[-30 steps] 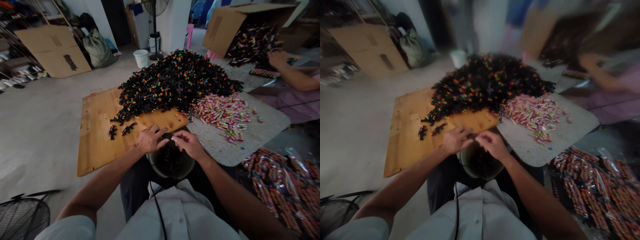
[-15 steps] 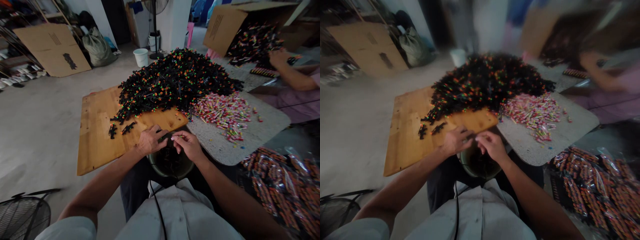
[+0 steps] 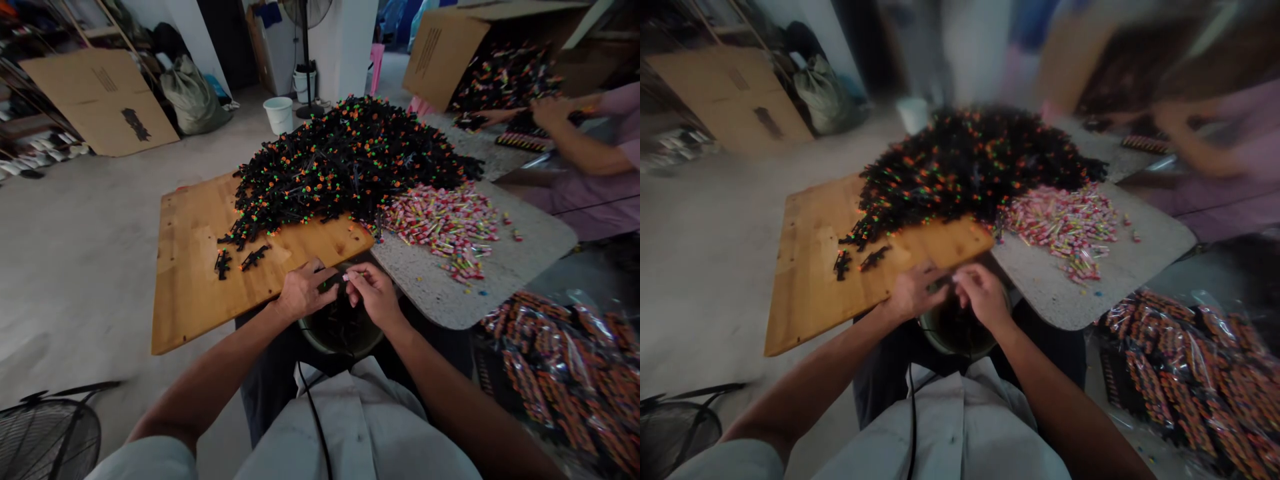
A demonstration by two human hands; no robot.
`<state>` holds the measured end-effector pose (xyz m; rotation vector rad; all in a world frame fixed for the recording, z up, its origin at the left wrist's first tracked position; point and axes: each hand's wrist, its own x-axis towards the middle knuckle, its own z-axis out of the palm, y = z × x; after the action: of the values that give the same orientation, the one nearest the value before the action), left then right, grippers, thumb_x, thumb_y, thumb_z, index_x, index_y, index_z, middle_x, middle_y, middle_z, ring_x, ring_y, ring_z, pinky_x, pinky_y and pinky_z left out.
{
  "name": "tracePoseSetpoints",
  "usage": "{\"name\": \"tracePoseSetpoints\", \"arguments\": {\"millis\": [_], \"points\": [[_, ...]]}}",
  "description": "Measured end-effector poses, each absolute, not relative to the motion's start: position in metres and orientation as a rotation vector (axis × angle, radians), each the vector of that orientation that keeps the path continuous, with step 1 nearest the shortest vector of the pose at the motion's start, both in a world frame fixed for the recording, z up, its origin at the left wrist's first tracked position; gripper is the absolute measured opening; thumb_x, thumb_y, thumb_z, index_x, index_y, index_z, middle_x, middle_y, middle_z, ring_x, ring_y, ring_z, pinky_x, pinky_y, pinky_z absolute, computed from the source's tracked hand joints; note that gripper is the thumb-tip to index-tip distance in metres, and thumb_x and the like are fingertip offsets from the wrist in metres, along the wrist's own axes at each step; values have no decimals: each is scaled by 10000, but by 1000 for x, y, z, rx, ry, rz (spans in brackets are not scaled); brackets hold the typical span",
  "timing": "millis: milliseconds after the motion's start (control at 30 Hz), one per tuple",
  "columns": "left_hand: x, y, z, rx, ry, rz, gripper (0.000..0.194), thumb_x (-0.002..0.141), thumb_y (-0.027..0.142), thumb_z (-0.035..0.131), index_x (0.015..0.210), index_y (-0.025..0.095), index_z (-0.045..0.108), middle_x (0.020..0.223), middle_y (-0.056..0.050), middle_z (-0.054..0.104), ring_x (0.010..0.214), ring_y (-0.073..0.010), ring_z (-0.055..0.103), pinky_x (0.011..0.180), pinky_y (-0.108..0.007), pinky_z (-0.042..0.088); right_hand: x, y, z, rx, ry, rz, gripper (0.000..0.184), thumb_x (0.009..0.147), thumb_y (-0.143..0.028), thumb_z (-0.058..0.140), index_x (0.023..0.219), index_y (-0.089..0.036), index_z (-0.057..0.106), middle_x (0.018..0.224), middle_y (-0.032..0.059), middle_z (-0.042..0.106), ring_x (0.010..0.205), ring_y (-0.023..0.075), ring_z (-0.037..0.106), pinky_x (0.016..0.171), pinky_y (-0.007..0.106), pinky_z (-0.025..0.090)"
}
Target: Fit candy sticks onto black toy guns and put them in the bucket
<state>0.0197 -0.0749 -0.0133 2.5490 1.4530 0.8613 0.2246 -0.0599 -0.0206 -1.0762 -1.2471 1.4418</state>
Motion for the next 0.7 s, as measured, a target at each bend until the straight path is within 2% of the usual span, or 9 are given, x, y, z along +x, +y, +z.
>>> {"name": "tracePoseSetpoints", "arguments": {"millis": [100, 200, 267, 333, 400, 467, 533, 600, 700], "points": [[14, -77, -14, 2570, 1304, 767, 501, 986, 575, 628, 1297, 191, 711, 1101, -116, 742, 1014, -252, 715, 878, -367, 606, 238, -53, -20, -1068, -1339, 1587, 347, 897, -558, 732, 927, -216, 688, 630, -30, 641, 462, 120, 524, 449, 251, 433], [-14, -66, -14, 2462, 1455, 792, 521, 1028, 549, 570, 1401, 192, 645, 1301, -143, 724, 1226, -286, 667, 1085, -444, 543, 264, -47, -22, -1234, -1672, 1584, 414, 922, -547, 697, 1156, -207, 731, 740, 11, 736, 525, 147, 606, 514, 268, 478], [-46, -53, -14, 2330, 1808, 816, 425, 1052, 447, 522, 1357, 190, 670, 1322, -147, 715, 1266, -292, 642, 1132, -467, 504, 288, -41, -27, -1467, -1844, 1325, 462, 945, -531, 661, 1279, -217, 719, 793, 30, 772, 597, 181, 669, 603, 297, 521], [-82, -43, -13, 2191, 2164, 653, 388, 1036, 364, 508, 1312, 169, 699, 1341, -167, 694, 1305, -320, 609, 1158, -492, 462, 317, -33, -32, -1729, -1864, 908, 401, 983, -490, 591, 1216, -205, 752, 833, 63, 789, 730, 228, 725, 712, 329, 539], [-112, -38, -13, 1979, 2481, 371, 425, 1019, 370, 515, 1331, 142, 691, 1346, -207, 671, 1309, -367, 592, 1124, -518, 463, 347, -23, -37, -1982, -1832, 519, 368, 1004, -419, 539, 1176, -186, 766, 942, 108, 805, 879, 271, 746, 797, 353, 534], [-134, -35, -17, 1858, 2552, 101, 480, 1010, 465, 535, 1323, 135, 691, 1361, -225, 654, 1292, -403, 594, 1088, -521, 472, 374, -13, -37, -2211, -1816, 267, 376, 1009, -361, 520, 1221, -156, 754, 1068, 153, 800, 990, 299, 741, 850, 368, 527], [-148, -33, -23, 1872, 2481, -46, 458, 1016, 522, 524, 1217, 161, 721, 1305, -193, 679, 1216, -379, 636, 1062, -487, 479, 393, -6, -36, -2373, -1829, 167, 403, 1023, -338, 501, 1282, -126, 727, 1160, 190, 780, 1070, 310, 729, 889, 373, 524], [-153, -29, -28, 1889, 2439, -39, 411, 1009, 538, 549, 1146, 182, 702, 1209, -129, 709, 1155, -330, 655, 988, -405, 502, 403, 0, -36, -2450, -1852, 134, 417, 1043, -339, 478, 1305, -115, 713, 1230, 207, 756, 1142, 305, 710, 928, 365, 522], [-150, -23, -23, 1802, 2384, 53, 287, 940, 478, 694, 985, 198, 648, 975, -30, 706, 1005, -249, 667, 793, -272, 475, 406, 5, -39, -2486, -1911, 96, 405, 1060, -350, 459, 1296, -144, 716, 1306, 191, 729, 1202, 285, 688, 958, 346, 519]]}}
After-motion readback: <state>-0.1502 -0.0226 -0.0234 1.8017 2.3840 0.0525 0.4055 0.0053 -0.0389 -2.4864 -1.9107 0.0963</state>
